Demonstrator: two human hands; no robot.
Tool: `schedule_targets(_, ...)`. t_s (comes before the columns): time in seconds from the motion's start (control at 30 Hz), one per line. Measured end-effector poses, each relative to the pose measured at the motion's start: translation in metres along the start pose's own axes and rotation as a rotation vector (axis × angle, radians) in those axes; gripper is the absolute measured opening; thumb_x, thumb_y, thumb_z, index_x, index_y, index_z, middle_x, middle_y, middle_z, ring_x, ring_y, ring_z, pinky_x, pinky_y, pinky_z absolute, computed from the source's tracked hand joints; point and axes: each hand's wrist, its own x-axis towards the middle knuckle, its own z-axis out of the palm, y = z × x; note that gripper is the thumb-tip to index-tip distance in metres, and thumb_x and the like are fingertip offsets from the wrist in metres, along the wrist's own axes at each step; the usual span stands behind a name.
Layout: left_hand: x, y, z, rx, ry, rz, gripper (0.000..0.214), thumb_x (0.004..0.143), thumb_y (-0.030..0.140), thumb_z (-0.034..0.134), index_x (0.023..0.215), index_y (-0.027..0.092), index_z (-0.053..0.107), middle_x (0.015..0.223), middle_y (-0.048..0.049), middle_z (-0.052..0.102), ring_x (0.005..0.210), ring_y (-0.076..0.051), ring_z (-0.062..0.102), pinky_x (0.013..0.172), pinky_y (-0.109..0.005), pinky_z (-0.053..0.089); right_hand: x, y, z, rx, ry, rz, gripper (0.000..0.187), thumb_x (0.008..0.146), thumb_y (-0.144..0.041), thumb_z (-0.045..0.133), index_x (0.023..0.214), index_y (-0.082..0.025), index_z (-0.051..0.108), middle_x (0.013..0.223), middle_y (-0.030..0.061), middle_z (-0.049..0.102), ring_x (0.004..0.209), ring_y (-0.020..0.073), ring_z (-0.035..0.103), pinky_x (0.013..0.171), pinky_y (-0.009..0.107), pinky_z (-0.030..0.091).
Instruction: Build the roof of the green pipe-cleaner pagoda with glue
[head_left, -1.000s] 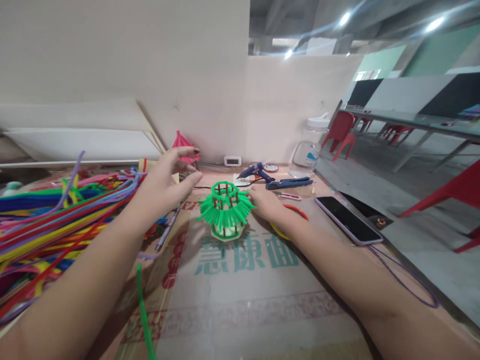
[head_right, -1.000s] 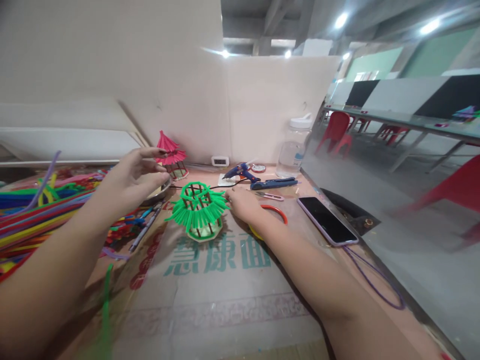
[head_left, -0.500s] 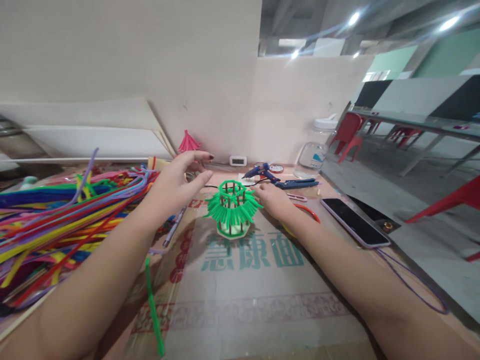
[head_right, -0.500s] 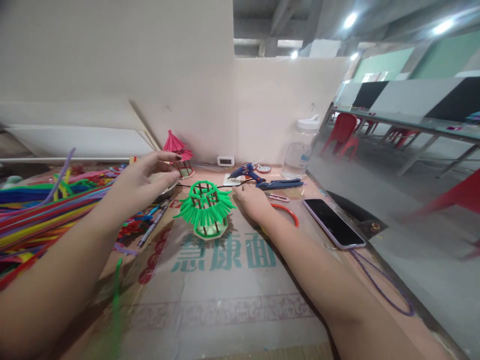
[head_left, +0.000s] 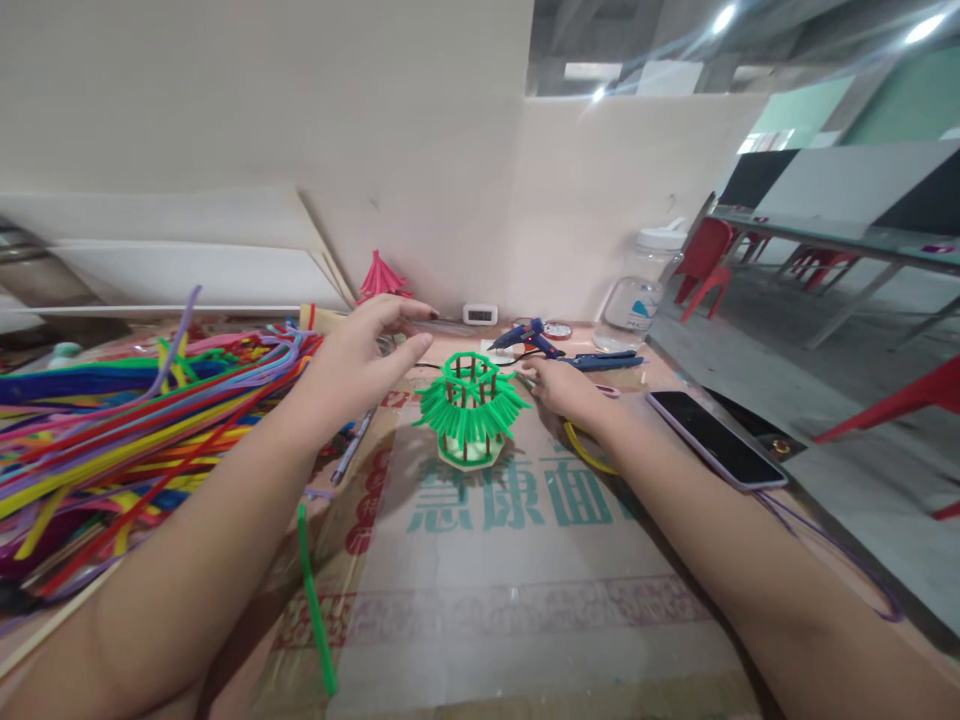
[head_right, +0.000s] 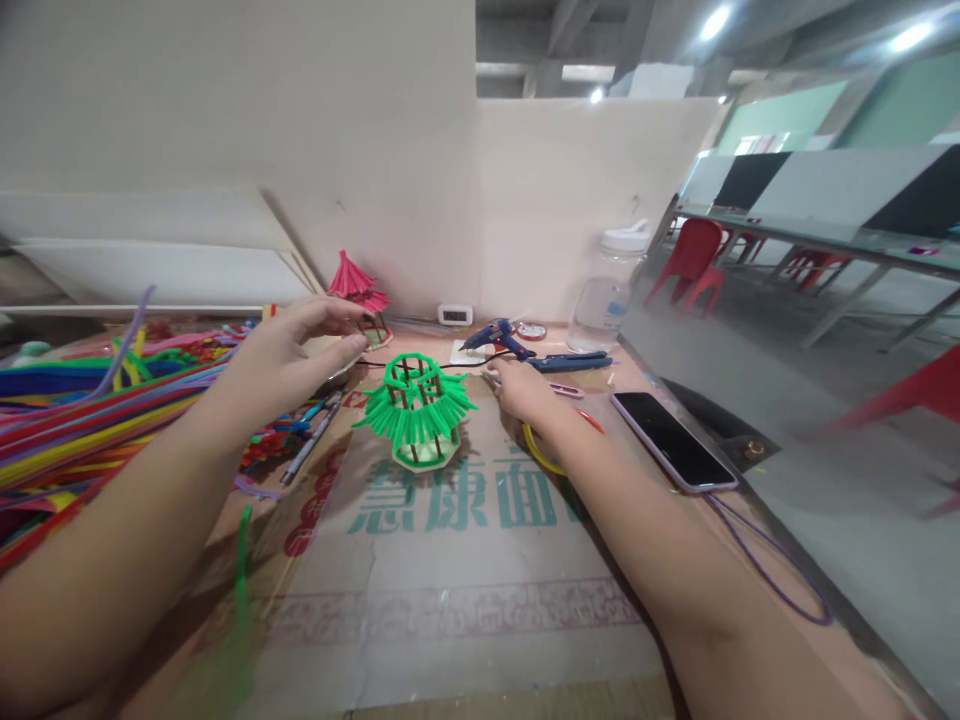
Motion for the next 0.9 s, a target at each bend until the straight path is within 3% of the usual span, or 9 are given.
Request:
schedule_targets(0.1, 0.001, 0.000, 0.001, 0.000, 0.000, -0.018, 0.038, 0.090, 0.038, 0.060, 0.120, 0.017, 0.067, 0.116, -0.0083, 0.071, 0.104, -0.025, 0.066, 0.094, -0.037, 0.051, -0.001, 0.005, -0.007, 0.030, -0.012, 0.036, 0.051, 0.089, -0.018, 0.060, 0.140, -0.016, 0.053, 0.114, 0.0127, 0.073, 0.100, 0.0245, 0.067, 0.082, 0.029, 0.045)
schedule_targets(0.33, 0.002, -0.004, 0.001, 0.015, -0.005, -0.022, 0.036, 0.089, 0.038, 0.061, 0.119, 0.019, 0.068, 0.116, -0.0063, 0.070, 0.103, -0.024, 0.066, 0.099, -0.038, 0.050, 0.003, 0.023, -0.010, 0.050, -0.004, 0.099, 0.043, 0.094, -0.035, 0.058, 0.134, -0.021, 0.060, 0.108, 0.0116, 0.074, 0.087, 0.0223, 0.067, 0.074, 0.027, 0.045)
schedule_targets(0.5, 0.001, 0.000, 0.001, 0.002, -0.012, 0.042, 0.032, 0.091, 0.037, 0.059, 0.112, 0.015, 0.069, 0.115, -0.0088, 0.070, 0.108, -0.025, 0.065, 0.100, -0.038, 0.049, 0.001, 0.027, -0.006, 0.016, -0.004, 0.101, 0.026, 0.093, -0.035, 0.057, 0.103, -0.018, 0.075, 0.100, 0.0131, 0.072, 0.082, 0.0227, 0.066, 0.076, 0.030, 0.044)
schedule_targets(0.67, 0.001, 0.002, -0.002, -0.044, -0.098, 0.196, 0.027, 0.094, 0.038, 0.058, 0.099, 0.016, 0.073, 0.116, -0.0094, 0.069, 0.112, -0.024, 0.064, 0.104, -0.038, 0.047, 0.000, 0.016, 0.004, 0.022, 0.062, 0.072, 0.020, 0.088, -0.033, 0.063, 0.086, -0.015, 0.073, 0.101, 0.0147, 0.069, 0.097, 0.0254, 0.063, 0.086, 0.032, 0.044)
schedule_targets(0.77, -0.001, -0.003, -0.001, -0.024, -0.210, 0.260, 0.039, 0.090, 0.043, 0.065, 0.119, 0.017, 0.068, 0.129, -0.0116, 0.063, 0.124, -0.026, 0.058, 0.109, -0.040, 0.044, 0.000, 0.008, 0.005, 0.065, 0.140, 0.069, 0.014, 0.088, -0.021, 0.058, 0.081, -0.014, 0.068, 0.096, 0.0156, 0.069, 0.093, 0.0257, 0.062, 0.084, 0.033, 0.043)
schedule_targets(0.9, -0.005, -0.008, 0.013, -0.052, -0.314, 0.193, 0.079, 0.084, 0.050, 0.071, 0.148, 0.017, 0.041, 0.149, -0.0167, 0.048, 0.137, -0.031, 0.048, 0.113, -0.044, 0.041, 0.000, 0.000, -0.011, 0.191, 0.299, 0.088, 0.018, 0.094, -0.021, 0.044, 0.099, -0.016, 0.061, 0.089, 0.0118, 0.070, 0.079, 0.0231, 0.063, 0.074, 0.032, 0.044)
